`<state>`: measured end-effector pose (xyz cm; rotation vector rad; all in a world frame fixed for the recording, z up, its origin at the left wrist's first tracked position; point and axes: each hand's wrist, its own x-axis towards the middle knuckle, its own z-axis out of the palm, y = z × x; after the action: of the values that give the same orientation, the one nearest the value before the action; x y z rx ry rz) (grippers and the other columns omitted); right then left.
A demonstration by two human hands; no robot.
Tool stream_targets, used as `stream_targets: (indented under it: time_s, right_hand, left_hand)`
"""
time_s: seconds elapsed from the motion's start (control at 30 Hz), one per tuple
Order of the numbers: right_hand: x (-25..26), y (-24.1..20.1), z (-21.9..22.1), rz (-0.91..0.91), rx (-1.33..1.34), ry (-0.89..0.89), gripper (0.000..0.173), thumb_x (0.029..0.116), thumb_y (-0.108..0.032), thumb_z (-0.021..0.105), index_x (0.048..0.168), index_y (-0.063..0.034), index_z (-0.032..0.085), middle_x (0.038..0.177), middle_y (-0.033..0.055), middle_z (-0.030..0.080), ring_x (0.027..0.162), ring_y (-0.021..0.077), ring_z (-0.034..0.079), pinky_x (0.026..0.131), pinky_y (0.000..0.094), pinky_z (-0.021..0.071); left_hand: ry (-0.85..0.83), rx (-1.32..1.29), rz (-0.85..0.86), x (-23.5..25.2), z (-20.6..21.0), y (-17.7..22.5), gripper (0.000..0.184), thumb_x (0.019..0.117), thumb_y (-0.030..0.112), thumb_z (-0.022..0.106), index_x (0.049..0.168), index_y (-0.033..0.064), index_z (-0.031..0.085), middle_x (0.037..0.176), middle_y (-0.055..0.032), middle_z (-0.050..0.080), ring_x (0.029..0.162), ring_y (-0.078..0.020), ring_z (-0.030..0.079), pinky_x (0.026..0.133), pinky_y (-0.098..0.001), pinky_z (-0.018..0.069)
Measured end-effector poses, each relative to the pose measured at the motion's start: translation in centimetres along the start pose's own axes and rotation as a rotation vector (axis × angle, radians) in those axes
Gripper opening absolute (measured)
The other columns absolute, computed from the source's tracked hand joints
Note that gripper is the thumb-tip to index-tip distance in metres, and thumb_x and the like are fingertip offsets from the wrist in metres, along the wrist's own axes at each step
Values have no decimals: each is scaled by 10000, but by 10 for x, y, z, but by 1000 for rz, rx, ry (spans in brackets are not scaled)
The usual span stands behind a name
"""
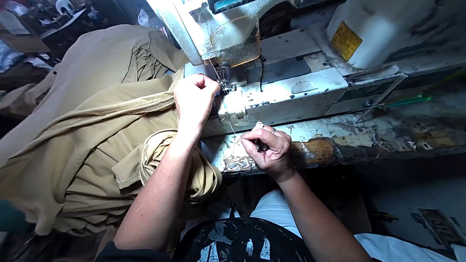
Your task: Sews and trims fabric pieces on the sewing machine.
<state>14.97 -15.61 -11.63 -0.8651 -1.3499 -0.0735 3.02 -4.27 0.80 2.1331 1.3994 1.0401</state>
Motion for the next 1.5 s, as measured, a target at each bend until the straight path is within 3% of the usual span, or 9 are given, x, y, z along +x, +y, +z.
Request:
stream_targets:
  time_s: [0.4,0.73,1.0,1.5]
  right_hand:
    - [1,-2,0,9,-10,-9,85,849,-69,680,842,12,708,769,79,694,691,14,617,642,115,484]
    - [1,-1,1,2,-27,-15,91,851,-74,679,846,11,710,777,77,699,696,15,618,650,116,484]
    - [0,-1,2,13,-53,-10,112,865,-97,679,847,7,718,780,78,708,718,22,636,671,127,495]
    - [2,-1,2,7,-14,-22,100,851,-69,680,847,27,709,770,79,698,704,18,626,656,118,491]
  left_hand:
    - [24,-5,17,-1,3,-2,154,875,176,706,728,145,674,631,98,543,566,-8,473,592,-253,384]
    - [-42,21,-44,8,0,-1,297,873,202,711,612,170,574,574,92,489,542,-45,455,582,-313,368]
    - [-40,24,-15,8,0,-2,241,868,210,711,648,151,633,604,71,532,584,-67,493,625,-349,395]
    - [-186,-117,-41,17,-10,3,255,877,94,721,641,141,637,561,95,546,502,6,471,525,-199,393]
